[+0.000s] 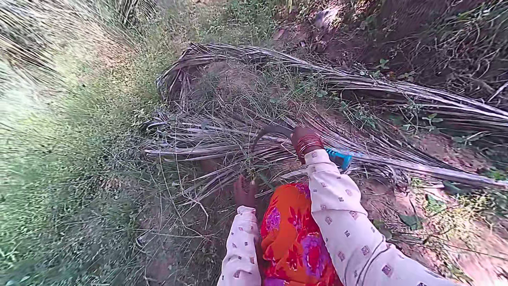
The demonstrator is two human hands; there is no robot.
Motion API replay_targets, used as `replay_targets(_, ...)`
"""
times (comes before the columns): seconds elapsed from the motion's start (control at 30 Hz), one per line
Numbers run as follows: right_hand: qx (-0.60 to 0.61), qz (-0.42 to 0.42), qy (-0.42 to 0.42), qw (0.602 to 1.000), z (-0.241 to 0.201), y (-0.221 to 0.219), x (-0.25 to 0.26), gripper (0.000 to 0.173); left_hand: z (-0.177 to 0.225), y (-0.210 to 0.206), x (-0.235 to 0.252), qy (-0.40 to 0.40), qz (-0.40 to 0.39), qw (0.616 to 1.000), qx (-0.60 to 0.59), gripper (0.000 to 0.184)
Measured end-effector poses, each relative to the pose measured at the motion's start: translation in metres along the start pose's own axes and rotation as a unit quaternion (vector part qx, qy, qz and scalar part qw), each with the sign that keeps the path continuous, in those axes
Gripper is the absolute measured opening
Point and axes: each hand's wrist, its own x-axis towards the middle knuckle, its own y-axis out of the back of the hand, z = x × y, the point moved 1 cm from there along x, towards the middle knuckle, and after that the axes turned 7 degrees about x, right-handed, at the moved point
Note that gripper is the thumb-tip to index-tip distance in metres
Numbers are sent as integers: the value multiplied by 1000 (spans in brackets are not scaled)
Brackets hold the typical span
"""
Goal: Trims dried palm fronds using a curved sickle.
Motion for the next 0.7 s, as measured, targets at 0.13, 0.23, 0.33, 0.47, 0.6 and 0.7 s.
replay_targets(0.13, -8, -26, 14, 1000, -4, -6, -3, 34, 24, 2, 37, 47, -50, 997, 43, 67)
replay_targets(0.23, -25, -45, 20, 998, -5, -12, 1, 34, 45, 5, 55, 65, -77, 993, 61, 75)
replay_targets(0.33, -47, -76, 27, 996, -9, -15, 0, 35, 66, 7, 67, 62, -80, 993, 68, 80)
replay_targets(0.47, -41, -89, 44, 994, -12, -20, 6, 36, 87, 9, 79, 52, -100, 989, 94, 61)
replay_targets(0.6, -63, -114, 62, 990, -9, -13, 4, 42, 71, 7, 91, 36, -107, 993, 38, 40)
replay_targets(0.7, -64, -116, 64, 989, -9, -11, 2, 42, 53, 5, 90, 60, -94, 993, -36, 40)
